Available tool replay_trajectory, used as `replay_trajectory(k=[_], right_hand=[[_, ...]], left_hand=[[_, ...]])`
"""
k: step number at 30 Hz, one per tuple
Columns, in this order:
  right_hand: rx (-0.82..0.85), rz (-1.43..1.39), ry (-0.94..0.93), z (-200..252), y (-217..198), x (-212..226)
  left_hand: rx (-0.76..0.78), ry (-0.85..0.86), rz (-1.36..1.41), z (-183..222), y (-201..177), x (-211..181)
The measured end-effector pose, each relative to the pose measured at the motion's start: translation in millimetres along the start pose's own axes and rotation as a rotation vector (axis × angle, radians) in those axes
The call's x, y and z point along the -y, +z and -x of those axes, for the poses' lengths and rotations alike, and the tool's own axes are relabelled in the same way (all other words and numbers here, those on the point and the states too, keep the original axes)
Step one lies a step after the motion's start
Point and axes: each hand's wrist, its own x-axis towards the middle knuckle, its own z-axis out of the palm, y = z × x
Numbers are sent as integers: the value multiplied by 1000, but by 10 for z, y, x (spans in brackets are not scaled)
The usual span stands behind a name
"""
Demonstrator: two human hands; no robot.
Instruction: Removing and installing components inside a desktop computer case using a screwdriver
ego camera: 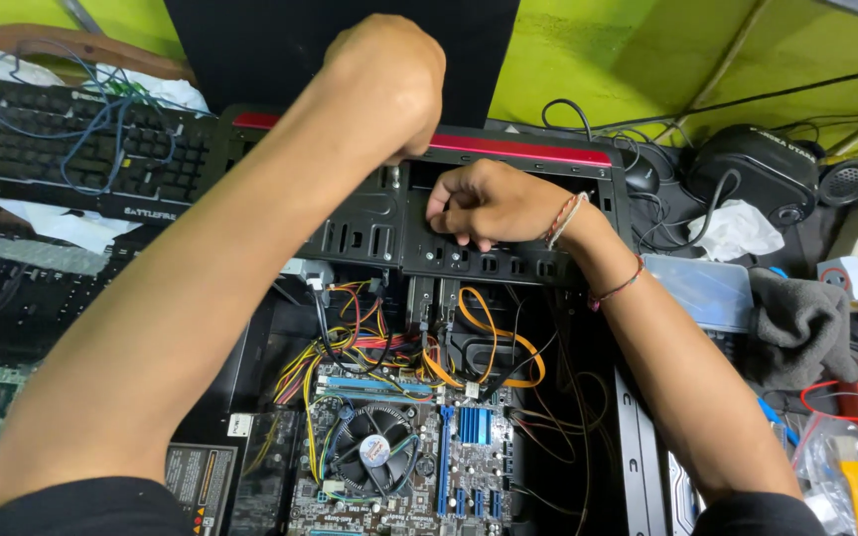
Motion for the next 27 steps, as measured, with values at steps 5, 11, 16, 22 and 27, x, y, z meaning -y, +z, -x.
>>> replay_trajectory(k=[5,11,16,22,27], right_hand=[[7,45,10,7,-4,47],[6,51,-10,8,-4,40],[4,53,-3,33,9,67],[4,77,-7,49,2,96],[1,81,19,65,3,112]], left_hand=[[-77,28,89,-90,17,-49],[-80,26,58,-105,29,-69],[-65,-2,90,-145,23,-120],[-60,6,58,-59,-28,-104],[-13,-11,67,84,-69,-105]])
